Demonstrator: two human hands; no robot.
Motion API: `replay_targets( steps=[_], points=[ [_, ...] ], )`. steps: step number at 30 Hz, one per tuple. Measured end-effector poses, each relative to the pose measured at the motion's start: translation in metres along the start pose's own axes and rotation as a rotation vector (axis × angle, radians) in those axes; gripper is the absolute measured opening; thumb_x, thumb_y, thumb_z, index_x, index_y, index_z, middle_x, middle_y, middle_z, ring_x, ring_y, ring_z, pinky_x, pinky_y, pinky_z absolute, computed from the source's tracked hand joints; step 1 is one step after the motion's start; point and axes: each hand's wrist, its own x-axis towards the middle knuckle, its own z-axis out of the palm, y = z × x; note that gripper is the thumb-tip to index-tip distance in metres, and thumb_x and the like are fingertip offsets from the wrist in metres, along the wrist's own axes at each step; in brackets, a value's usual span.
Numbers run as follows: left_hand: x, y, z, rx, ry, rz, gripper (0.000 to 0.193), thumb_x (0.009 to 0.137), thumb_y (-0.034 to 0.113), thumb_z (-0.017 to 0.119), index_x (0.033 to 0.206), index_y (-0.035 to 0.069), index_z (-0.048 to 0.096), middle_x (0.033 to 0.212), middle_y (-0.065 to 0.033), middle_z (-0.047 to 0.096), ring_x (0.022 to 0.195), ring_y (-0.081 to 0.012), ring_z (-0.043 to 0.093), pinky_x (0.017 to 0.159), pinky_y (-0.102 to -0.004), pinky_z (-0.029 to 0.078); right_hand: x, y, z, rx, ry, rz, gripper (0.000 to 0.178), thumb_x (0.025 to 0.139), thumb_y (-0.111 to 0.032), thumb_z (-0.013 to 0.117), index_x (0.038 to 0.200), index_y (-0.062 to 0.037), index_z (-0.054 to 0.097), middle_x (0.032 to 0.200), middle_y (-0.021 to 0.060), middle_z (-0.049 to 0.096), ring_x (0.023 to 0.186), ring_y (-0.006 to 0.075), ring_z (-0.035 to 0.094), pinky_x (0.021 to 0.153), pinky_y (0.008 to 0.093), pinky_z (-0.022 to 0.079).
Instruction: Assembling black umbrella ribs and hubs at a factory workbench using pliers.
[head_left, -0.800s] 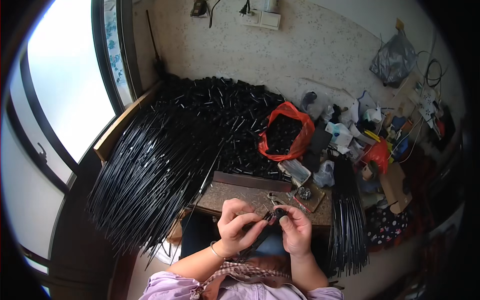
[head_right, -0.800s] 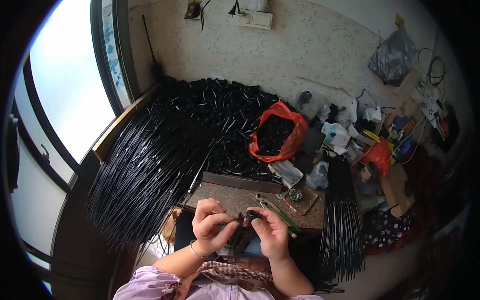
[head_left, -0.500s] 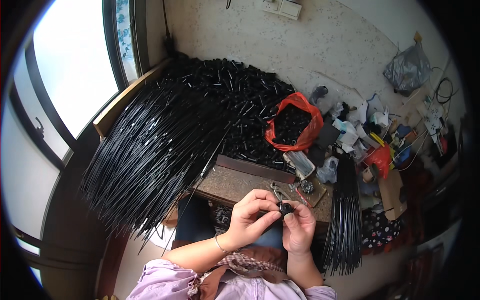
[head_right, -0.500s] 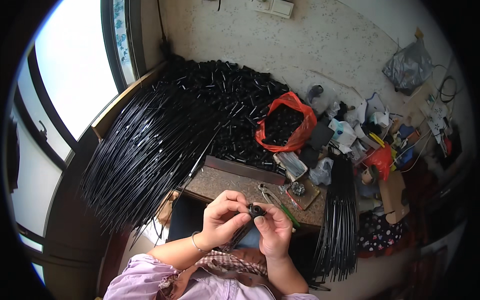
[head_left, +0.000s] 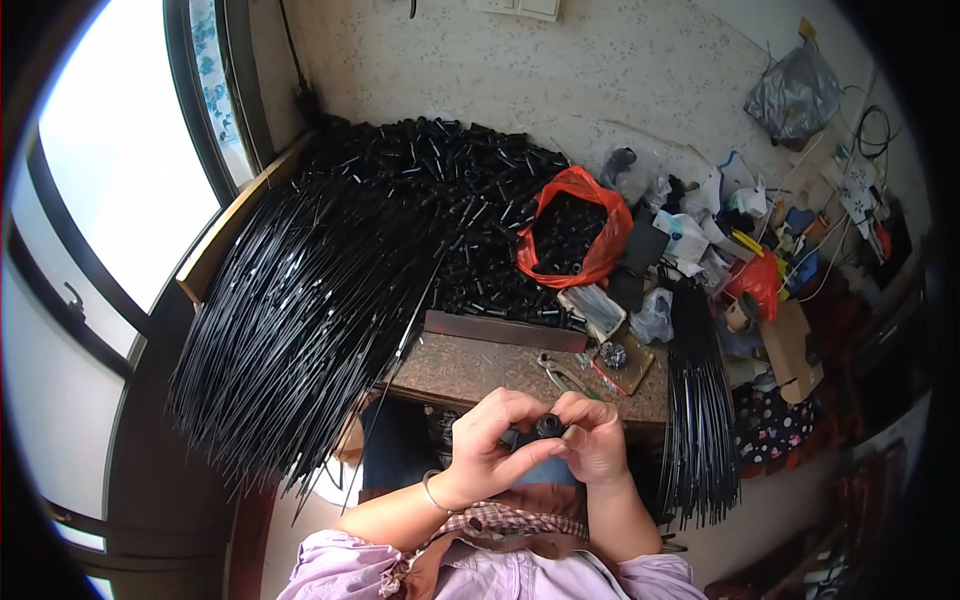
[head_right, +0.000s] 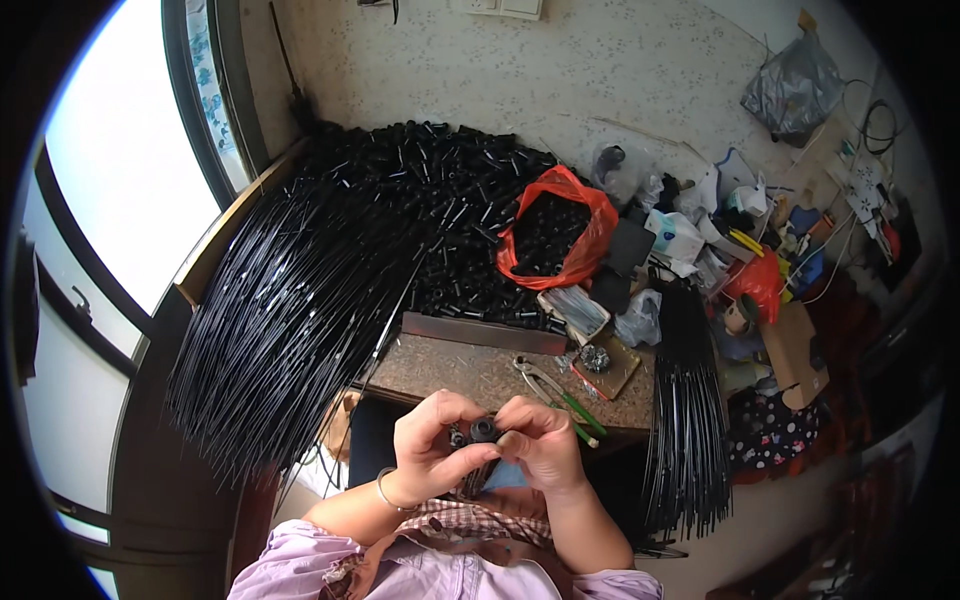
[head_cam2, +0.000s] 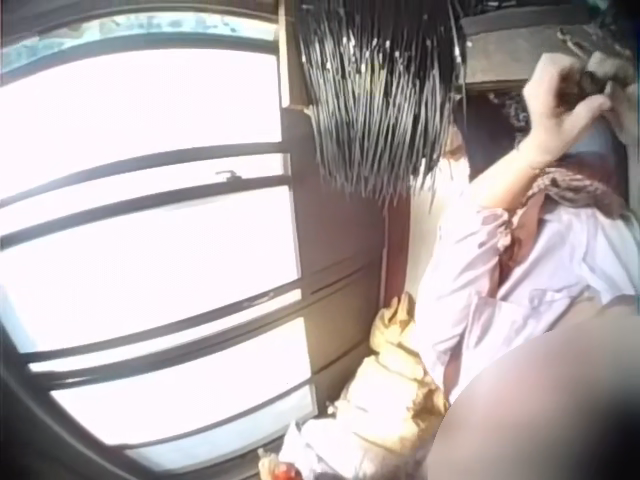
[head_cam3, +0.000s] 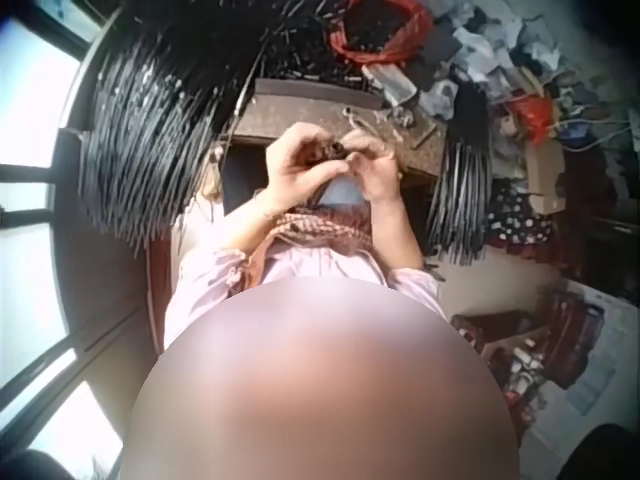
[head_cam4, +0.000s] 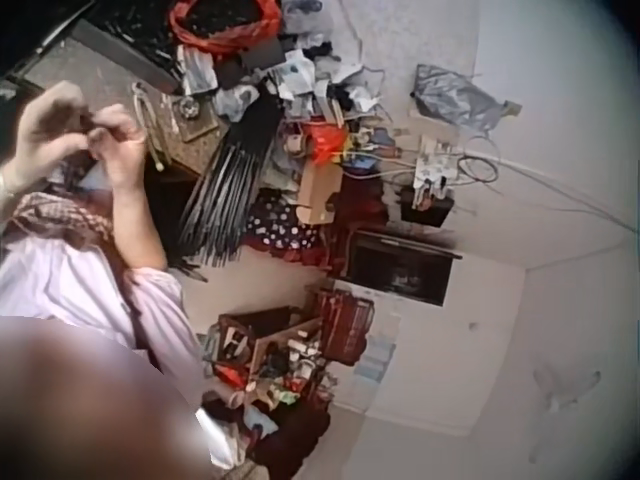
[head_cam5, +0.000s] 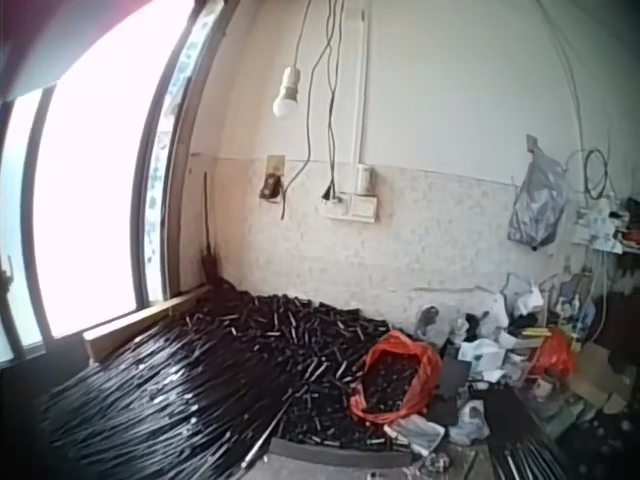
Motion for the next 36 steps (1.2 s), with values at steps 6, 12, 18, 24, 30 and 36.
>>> replay_targets(
  steps=[6, 12, 18, 24, 30, 36],
  points=[
    [0.013, -0.007, -0.008, 0.082, -0.250, 0.103, 0.033, 0.089, 0.030, 0.049, 0.094, -0.002, 0.054, 0.080, -0.0106, 0.057, 0.076, -0.0201, 0.052, 0.070, -0.0311, 0.043, -0.001, 0.009, 0.008, -0.239, 0.084, -0.147, 0.049, 0.065, -0.016, 0.080, 0.100, -0.0070, 0.048, 0.088, -0.0011, 0.043, 0.076, 0.0064, 0.043, 0.067, 0.0198, 0.038],
    [-0.008, -0.012, -0.005, -0.317, -0.544, -0.179, 0.059, 0.086, 0.058, 0.032, 0.100, 0.001, 0.041, 0.078, -0.0081, 0.052, 0.060, -0.0106, 0.049, 0.053, -0.0216, 0.040, 0.008, -0.013, 0.013, -0.106, -0.117, 0.164, 0.098, 0.047, -0.021, 0.088, 0.128, -0.0098, 0.034, 0.099, -0.0005, 0.038, 0.085, 0.0063, 0.042, 0.074, 0.0196, 0.039],
    [-0.004, -0.007, -0.014, -0.620, -0.286, -0.528, 0.055, 0.083, 0.052, 0.052, 0.093, -0.002, 0.046, 0.082, -0.0091, 0.053, 0.061, -0.0082, 0.046, 0.053, -0.0185, 0.036, 0.007, -0.029, 0.022, -0.913, 0.094, -0.403, 0.077, 0.054, -0.027, 0.083, 0.119, -0.0075, 0.047, 0.103, 0.0061, 0.043, 0.086, 0.0168, 0.044, 0.074, 0.0287, 0.039],
    [-0.004, -0.006, -0.010, -0.565, -0.175, -0.398, 0.044, 0.082, 0.041, 0.060, 0.090, 0.000, 0.048, 0.078, -0.0064, 0.053, 0.060, -0.0067, 0.043, 0.055, -0.0194, 0.036, -0.001, -0.047, 0.037, -1.468, 0.053, -0.786, 0.037, 0.060, -0.020, 0.075, 0.092, -0.0059, 0.063, 0.089, 0.0038, 0.050, 0.083, 0.0217, 0.045, 0.074, 0.0365, 0.036],
    [-0.002, -0.014, -0.006, -0.416, -0.081, -0.282, 0.028, 0.083, 0.025, 0.061, 0.091, 0.000, 0.052, 0.081, -0.0032, 0.053, 0.068, -0.0068, 0.046, 0.063, -0.0193, 0.040, 0.007, -0.039, 0.031, -1.403, -0.020, -0.784, 0.017, 0.062, -0.009, 0.071, 0.076, -0.0061, 0.061, 0.077, 0.0028, 0.052, 0.067, 0.0211, 0.048, 0.065, 0.0373, 0.036],
    [0.004, -0.012, -0.011, -0.231, -0.089, -0.107, 0.039, 0.086, 0.038, 0.053, 0.082, 0.000, 0.048, 0.064, -0.0044, 0.050, 0.053, -0.0095, 0.044, 0.049, -0.0212, 0.035, 0.001, -0.026, 0.004, -1.223, -0.117, -0.719, 0.020, 0.071, -0.012, 0.068, 0.087, -0.0020, 0.061, 0.080, 0.0076, 0.056, 0.066, 0.0235, 0.054, 0.059, 0.0334, 0.044]
  ],
)
